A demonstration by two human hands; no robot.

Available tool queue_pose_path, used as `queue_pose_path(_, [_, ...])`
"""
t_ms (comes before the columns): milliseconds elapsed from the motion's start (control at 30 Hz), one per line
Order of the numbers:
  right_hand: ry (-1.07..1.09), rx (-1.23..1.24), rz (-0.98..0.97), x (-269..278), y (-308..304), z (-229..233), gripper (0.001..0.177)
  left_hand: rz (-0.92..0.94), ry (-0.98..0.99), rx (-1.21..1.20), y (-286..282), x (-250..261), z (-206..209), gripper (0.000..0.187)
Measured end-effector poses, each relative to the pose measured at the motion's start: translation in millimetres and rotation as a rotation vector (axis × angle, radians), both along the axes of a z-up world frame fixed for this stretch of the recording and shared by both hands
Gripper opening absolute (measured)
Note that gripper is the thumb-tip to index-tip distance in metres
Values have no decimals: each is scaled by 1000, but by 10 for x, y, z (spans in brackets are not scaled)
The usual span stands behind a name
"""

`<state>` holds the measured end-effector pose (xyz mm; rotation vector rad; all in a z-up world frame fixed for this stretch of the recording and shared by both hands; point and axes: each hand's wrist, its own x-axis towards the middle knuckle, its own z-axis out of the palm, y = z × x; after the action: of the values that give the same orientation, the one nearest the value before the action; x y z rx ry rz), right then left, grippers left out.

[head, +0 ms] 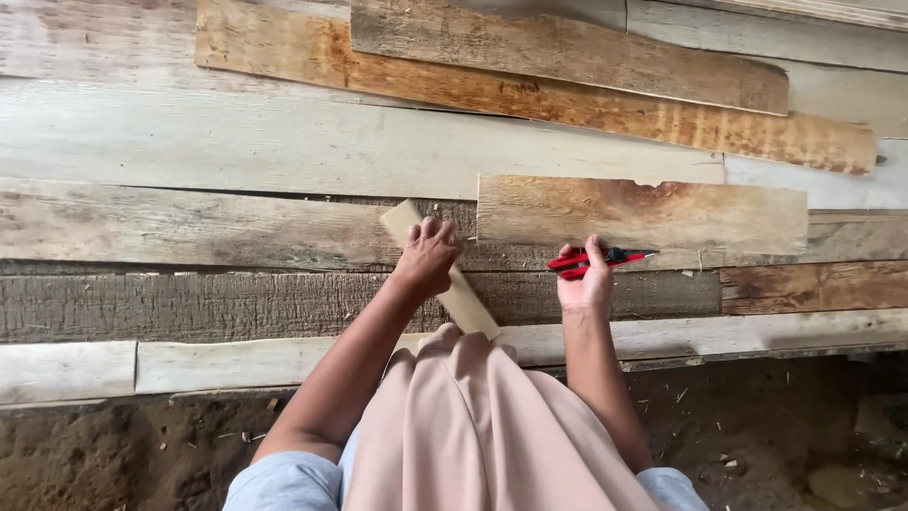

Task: Using a utility knife to score and cut thin strips of wood on a floor-level surface.

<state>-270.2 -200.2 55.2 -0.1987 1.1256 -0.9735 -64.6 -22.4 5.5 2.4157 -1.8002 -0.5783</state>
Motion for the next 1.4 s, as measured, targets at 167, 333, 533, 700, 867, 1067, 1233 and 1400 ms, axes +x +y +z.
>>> queue_pose_path(167, [-28, 50, -21, -67, 55, -101, 41, 126, 92, -49, 31, 172, -361, 25])
queue_pose_path(333, [-44, 66, 22, 49, 157, -105, 44, 626, 1124, -203, 102, 169, 421, 31])
queue_pose_path(533, [-30, 42, 46, 188, 186, -129, 48, 465, 946, -246, 202, 141, 307, 18])
queue_pose_path(700, [73, -62, -6, 370, 345, 153, 40, 435, 125, -574, 19, -40, -365, 19])
queue_pose_path(867, [-20, -33, -89, 100, -58, -22, 41, 982, 800, -463, 72, -46, 343, 27])
queue_pose_path(1067, [49, -120, -103, -216, -267, -98, 36, 441, 435, -4, 168, -207, 286, 33])
queue_pose_path(1233, [81, -101, -92, 3, -111, 12, 33, -147, 20, 0, 250, -418, 119, 47])
queue_pose_path(1400, [13, -21, -12, 51, 34, -110, 32, 29, -2, 325, 454, 106, -510, 19])
